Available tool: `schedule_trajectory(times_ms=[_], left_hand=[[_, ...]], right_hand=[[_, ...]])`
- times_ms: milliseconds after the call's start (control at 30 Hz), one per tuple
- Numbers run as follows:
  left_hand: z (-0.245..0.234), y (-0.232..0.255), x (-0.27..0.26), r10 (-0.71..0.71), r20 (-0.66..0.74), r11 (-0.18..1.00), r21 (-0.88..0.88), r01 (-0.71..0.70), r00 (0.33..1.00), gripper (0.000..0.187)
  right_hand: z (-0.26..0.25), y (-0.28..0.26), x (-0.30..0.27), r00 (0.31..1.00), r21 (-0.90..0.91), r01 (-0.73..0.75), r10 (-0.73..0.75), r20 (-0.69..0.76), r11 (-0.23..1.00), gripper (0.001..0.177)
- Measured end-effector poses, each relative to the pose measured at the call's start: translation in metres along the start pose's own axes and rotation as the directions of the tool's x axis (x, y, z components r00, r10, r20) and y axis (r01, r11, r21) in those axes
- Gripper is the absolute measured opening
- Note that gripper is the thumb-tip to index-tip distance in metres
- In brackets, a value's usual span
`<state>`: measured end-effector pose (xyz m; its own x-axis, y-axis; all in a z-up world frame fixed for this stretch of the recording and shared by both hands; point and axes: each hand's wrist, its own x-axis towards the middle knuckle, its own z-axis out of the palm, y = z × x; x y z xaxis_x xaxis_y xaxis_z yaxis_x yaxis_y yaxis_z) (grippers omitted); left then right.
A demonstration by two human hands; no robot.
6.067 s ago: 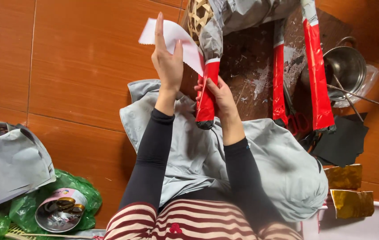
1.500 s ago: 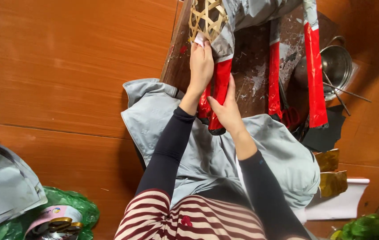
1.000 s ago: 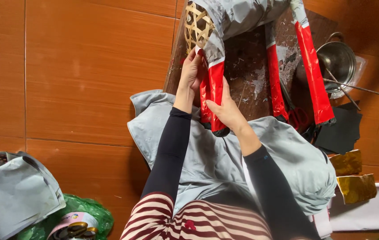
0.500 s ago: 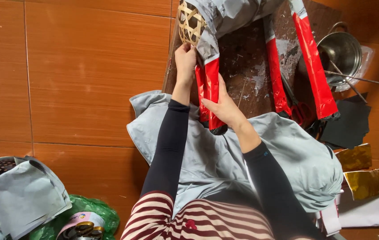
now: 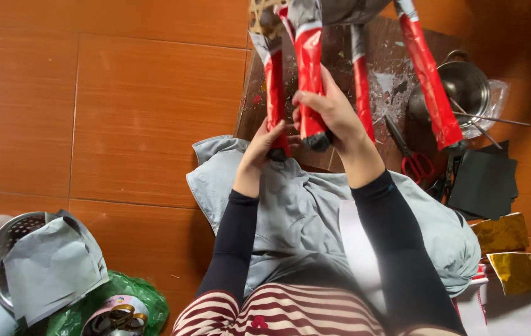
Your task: Applying colored paper and glue to a paper-mache giraffe figure.
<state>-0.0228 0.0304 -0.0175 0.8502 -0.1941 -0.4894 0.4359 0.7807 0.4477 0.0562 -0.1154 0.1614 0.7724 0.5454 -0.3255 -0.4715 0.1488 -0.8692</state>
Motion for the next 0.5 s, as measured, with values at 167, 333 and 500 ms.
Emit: schedule_trajectory(times_ms=[167,333,500], left_hand=[[0.044,0.061,-0.069,0.406,0.044,0.884,0.235,-0.404,0.913,0.072],[0.076,0.122,-0.149,0.649,0.166,0.624,0.442,-0.645,0.742,0.083],[0.055,0.121,-0.195,0.816,0.222,0.066,0.882,-0.467,0.534,0.095]], right_hand=[[0.042,-0.047,-0.047,0.992,0.123,0.079,-0.090,0.089,0.989,0.074],[0.058,-0.040,-0.076,0.972,0.173,0.140,-0.169,0.164,0.975,0.074],[0.059,0.011,-0.064,0.968,-0.040,0.193,-0.184,0.169,0.980,0.081]])
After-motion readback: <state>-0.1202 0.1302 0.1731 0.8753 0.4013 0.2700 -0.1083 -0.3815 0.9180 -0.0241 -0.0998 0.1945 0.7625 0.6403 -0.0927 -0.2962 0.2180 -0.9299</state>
